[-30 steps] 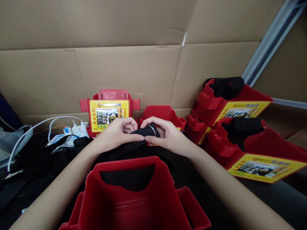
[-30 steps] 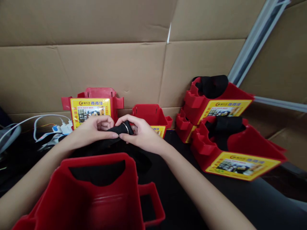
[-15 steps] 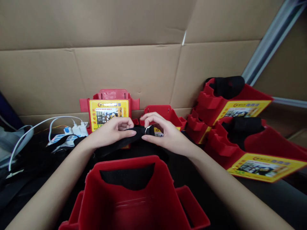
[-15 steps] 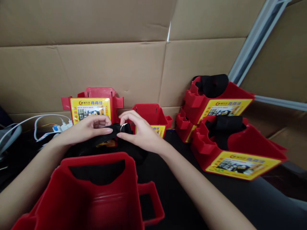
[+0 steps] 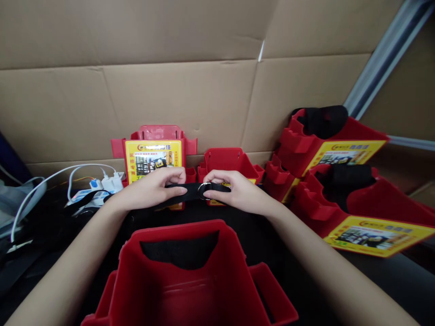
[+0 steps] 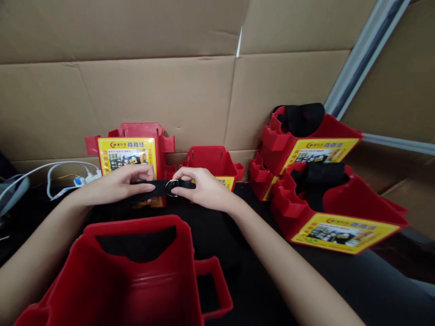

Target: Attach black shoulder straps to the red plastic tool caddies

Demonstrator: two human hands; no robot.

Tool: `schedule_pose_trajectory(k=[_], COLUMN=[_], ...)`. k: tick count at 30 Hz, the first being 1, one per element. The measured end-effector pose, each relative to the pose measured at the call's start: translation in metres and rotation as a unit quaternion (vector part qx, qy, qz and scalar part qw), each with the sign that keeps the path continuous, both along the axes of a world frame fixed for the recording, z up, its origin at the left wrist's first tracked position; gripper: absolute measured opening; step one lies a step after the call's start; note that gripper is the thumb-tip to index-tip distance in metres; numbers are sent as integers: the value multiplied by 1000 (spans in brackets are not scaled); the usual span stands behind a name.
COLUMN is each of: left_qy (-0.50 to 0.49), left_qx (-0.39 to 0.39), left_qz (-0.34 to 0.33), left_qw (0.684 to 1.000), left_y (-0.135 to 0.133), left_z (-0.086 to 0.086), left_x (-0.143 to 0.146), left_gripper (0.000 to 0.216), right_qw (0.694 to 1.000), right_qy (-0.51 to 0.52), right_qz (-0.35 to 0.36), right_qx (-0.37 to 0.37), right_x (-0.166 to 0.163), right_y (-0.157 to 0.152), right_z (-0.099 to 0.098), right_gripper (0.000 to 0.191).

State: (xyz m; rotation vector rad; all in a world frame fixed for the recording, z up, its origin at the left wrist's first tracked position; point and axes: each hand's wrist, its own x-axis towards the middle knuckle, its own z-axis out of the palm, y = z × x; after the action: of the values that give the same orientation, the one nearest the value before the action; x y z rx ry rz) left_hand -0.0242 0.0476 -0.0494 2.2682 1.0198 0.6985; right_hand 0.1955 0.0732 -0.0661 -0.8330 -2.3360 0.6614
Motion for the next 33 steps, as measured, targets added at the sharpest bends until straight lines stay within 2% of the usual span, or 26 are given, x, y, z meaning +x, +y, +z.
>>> schedule_pose_trajectory(k=[4,7,11,15,18,22,24,28,33], left_qy=[-19,-33,-90,-102,-90,-39,-43,-51,-27], left_qx=[-32,-43,-42,-57,-21,72,50,-42,-73], left_qz=[-14,-27,-17,-3,37,93,76,33,20], left_qw=[999,998,995,993,995,992,995,997,997], left_y=[-1,-1,0,-2,-4,-5,-5,-2,-1], left_z=[-1,-4,-8,-7,-7,-8,-8,-6,-2], left_x=[5,10,15,18,23,25,23,16,10], left_gripper=[18,22,20,20,20,24,24,26,28], right_qw=[999,998,993,988,990,996,997,989,972], right_qy=[24,30,59,89,83,64,62,86,125], right_qz=[34,55,88,100,83,50,38,54,88], right_qx=[35,-6,-46,-74,-80,-38,-39,-107,-176], right_x=[-2,-5,-8,-9,-10,-14,-14,-14,-11], right_y=[-2,-7,-12,-13,-13,-16,-20,-24,-16], right_z=[2,2,1,0,-3,-3,-1,5,5], right_gripper=[14,14,17,19,17,23,25,22,26])
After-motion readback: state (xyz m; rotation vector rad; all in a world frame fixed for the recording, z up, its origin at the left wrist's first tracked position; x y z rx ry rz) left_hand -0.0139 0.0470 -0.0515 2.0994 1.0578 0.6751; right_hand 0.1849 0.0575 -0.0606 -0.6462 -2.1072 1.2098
